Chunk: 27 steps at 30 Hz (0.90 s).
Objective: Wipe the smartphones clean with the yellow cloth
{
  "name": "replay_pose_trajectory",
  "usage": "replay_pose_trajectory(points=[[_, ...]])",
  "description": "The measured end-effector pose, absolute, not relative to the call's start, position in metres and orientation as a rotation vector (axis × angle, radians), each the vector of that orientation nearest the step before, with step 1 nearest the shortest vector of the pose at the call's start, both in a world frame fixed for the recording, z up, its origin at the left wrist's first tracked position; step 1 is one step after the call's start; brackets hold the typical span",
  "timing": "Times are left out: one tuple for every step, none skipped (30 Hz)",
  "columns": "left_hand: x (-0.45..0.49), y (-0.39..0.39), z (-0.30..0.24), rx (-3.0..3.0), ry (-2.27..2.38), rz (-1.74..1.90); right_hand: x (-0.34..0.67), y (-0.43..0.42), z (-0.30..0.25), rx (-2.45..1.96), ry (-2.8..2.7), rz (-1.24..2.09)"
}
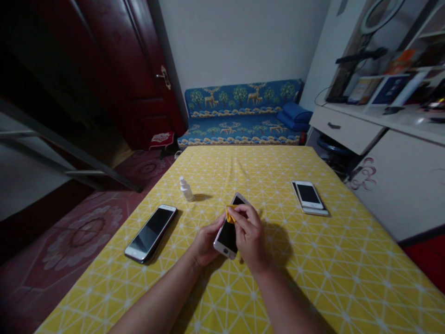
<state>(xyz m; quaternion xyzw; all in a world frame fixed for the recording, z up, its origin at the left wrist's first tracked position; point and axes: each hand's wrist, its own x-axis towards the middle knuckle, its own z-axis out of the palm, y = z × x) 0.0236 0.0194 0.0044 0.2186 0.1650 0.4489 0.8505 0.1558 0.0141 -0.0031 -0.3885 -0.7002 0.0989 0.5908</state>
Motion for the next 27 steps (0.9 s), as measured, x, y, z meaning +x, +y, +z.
replay_pose_trajectory(points=[[0.024, 0.019, 0.005, 0.425, 0.36, 0.963, 0.153, 0.012, -0.003, -0.898, -1.646, 0.241], [0.025, 0.02, 0.006, 0.392, 0.372, 0.982, 0.15, 0.01, -0.003, -0.894, -1.662, 0.254], [0.025, 0.02, 0.006, 0.363, 0.384, 1.002, 0.147, 0.009, -0.003, -0.892, -1.673, 0.267], [0.025, 0.021, 0.006, 0.338, 0.396, 1.022, 0.145, 0.007, -0.003, -0.891, -1.679, 0.279], [0.025, 0.021, 0.006, 0.314, 0.408, 1.04, 0.142, 0.006, -0.003, -0.894, -1.686, 0.288], [0.024, 0.022, 0.005, 0.292, 0.42, 1.052, 0.14, 0.005, -0.003, -0.898, -1.692, 0.293], [0.024, 0.023, 0.005, 0.271, 0.432, 1.054, 0.138, 0.004, -0.003, -0.898, -1.7, 0.293], [0.023, 0.024, 0.005, 0.251, 0.442, 1.052, 0.137, 0.003, -0.003, -0.894, -1.711, 0.291], [0.022, 0.025, 0.005, 0.232, 0.448, 1.045, 0.136, 0.002, -0.003, -0.887, -1.722, 0.287], [0.021, 0.025, 0.006, 0.216, 0.448, 1.038, 0.134, 0.001, -0.003, -0.874, -1.733, 0.282], [0.021, 0.026, 0.006, 0.204, 0.443, 1.035, 0.133, 0.0, -0.003, -0.858, -1.743, 0.278], [0.02, 0.026, 0.006, 0.196, 0.433, 1.035, 0.132, -0.001, -0.003, -0.84, -1.755, 0.276], [0.019, 0.027, 0.007, 0.19, 0.421, 1.04, 0.13, -0.002, -0.003, -0.822, -1.771, 0.27], [0.019, 0.027, 0.007, 0.189, 0.406, 1.053, 0.128, -0.003, -0.004, -0.808, -1.792, 0.263], [0.018, 0.027, 0.007, 0.192, 0.39, 1.07, 0.127, -0.004, -0.004, -0.798, -1.818, 0.253], [0.018, 0.027, 0.006, 0.201, 0.377, 1.087, 0.125, -0.004, -0.004, -0.792, -1.844, 0.239], [0.018, 0.026, 0.006, 0.211, 0.372, 1.096, 0.124, -0.005, -0.004, -0.787, -1.869, 0.226], [0.018, 0.026, 0.005, 0.218, 0.376, 1.101, 0.123, -0.005, -0.005, -0.783, -1.892, 0.216], [0.018, 0.026, 0.004, 0.221, 0.388, 1.103, 0.122, -0.005, -0.004, -0.783, -1.915, 0.21], [0.018, 0.026, 0.003, 0.218, 0.409, 1.098, 0.122, -0.005, -0.004, -0.783, -1.937, 0.208], [0.018, 0.027, 0.002, 0.209, 0.431, 1.092, 0.122, -0.005, -0.002, -0.781, -1.96, 0.208], [0.018, 0.027, 0.001, 0.2, 0.445, 1.088, 0.123, -0.005, -0.001, -0.784, -1.983, 0.211], [0.018, 0.028, 0.001, 0.193, 0.445, 1.091, 0.124, -0.004, 0.001, -0.797, -2.01, 0.217], [0.017, 0.029, 0.001, 0.193, 0.432, 1.099, 0.126, -0.004, 0.003, -0.81, -2.039, 0.225], [0.017, 0.03, 0.001, 0.197, 0.412, 1.113, 0.127, -0.004, 0.005, -0.82, -2.065, 0.232], [0.016, 0.032, 0.002, 0.204, 0.39, 1.137, 0.129, -0.004, 0.007, -0.829, -2.087, 0.237], [0.014, 0.033, 0.002, 0.21, 0.371, 1.168, 0.132, -0.003, 0.009, -0.837, -2.105, 0.24]])
